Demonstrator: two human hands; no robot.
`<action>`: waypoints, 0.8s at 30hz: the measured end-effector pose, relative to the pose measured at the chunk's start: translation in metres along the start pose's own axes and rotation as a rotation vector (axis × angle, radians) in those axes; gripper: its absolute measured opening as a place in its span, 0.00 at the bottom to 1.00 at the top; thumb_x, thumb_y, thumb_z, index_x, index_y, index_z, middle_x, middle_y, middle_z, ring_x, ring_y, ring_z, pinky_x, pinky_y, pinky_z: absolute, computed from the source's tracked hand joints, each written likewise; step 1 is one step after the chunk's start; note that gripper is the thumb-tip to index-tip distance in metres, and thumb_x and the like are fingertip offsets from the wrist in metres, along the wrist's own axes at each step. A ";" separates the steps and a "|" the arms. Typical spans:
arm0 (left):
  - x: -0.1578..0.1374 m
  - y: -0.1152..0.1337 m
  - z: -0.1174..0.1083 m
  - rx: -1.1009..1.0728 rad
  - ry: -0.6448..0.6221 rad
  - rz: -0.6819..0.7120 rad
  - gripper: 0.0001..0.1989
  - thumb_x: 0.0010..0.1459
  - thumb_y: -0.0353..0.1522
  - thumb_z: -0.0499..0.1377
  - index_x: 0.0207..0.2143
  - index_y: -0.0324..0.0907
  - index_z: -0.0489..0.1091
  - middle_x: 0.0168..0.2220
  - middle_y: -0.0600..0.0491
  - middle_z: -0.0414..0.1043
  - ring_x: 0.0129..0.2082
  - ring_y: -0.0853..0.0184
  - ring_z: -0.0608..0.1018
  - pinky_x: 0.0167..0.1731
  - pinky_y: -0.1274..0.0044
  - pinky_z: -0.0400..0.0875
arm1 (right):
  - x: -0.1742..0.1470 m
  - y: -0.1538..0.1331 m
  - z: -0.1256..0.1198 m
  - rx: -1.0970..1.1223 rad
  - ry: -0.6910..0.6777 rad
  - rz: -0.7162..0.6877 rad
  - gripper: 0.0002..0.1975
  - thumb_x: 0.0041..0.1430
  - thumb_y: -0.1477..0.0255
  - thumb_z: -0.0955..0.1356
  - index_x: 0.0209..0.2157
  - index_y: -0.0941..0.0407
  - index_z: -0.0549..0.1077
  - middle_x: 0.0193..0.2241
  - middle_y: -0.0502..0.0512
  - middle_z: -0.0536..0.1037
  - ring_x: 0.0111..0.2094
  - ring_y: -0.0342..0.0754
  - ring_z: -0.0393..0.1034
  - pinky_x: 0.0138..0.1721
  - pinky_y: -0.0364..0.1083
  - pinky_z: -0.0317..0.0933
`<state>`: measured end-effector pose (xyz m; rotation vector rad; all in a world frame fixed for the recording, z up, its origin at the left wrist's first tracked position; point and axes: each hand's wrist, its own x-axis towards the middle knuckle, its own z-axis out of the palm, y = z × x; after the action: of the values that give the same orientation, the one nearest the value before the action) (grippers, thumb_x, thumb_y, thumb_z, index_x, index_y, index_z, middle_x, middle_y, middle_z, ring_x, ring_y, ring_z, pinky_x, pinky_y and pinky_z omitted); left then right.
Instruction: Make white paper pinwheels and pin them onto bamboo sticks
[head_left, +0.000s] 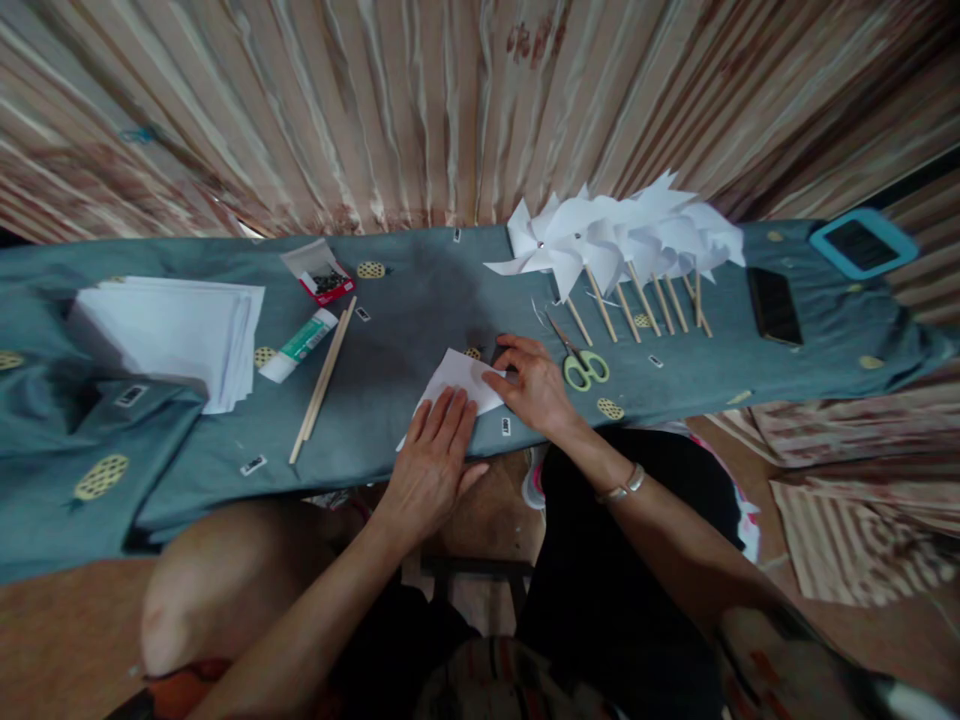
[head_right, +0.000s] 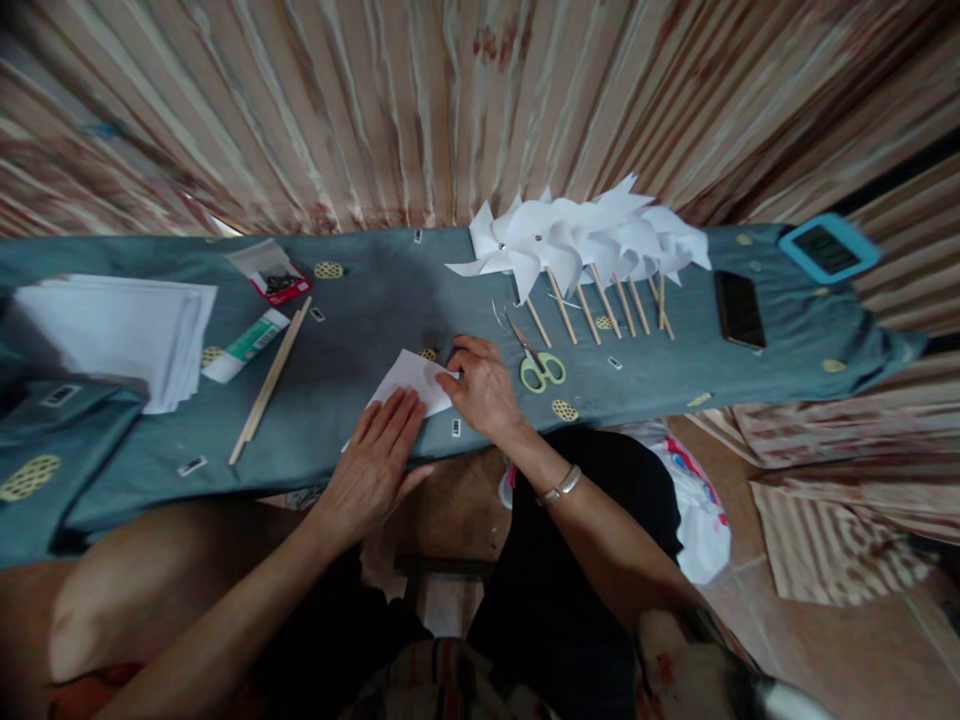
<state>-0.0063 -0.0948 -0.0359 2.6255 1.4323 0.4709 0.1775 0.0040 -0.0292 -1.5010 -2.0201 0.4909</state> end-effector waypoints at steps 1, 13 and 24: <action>0.000 0.000 0.000 0.003 0.000 0.002 0.32 0.67 0.42 0.50 0.65 0.28 0.54 0.65 0.32 0.58 0.67 0.46 0.59 0.64 0.55 0.57 | 0.000 0.000 0.000 -0.004 0.000 -0.001 0.04 0.53 0.72 0.73 0.27 0.54 0.75 0.49 0.61 0.78 0.54 0.57 0.70 0.57 0.57 0.63; 0.001 0.000 0.003 0.020 -0.011 -0.004 0.32 0.67 0.43 0.49 0.64 0.29 0.55 0.65 0.32 0.58 0.67 0.45 0.59 0.63 0.53 0.57 | -0.017 -0.008 -0.006 -0.145 -0.024 -0.127 0.21 0.62 0.65 0.66 0.55 0.59 0.70 0.61 0.67 0.68 0.64 0.62 0.58 0.64 0.62 0.53; 0.000 -0.001 0.007 0.086 -0.017 0.008 0.33 0.66 0.44 0.51 0.64 0.28 0.56 0.65 0.32 0.58 0.67 0.45 0.59 0.63 0.55 0.57 | -0.046 -0.015 -0.001 -0.159 -0.026 -0.138 0.26 0.60 0.64 0.66 0.58 0.59 0.66 0.64 0.69 0.63 0.67 0.60 0.52 0.64 0.61 0.48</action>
<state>-0.0047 -0.0944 -0.0427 2.6961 1.4692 0.3953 0.1761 -0.0443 -0.0295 -1.4392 -2.2096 0.3021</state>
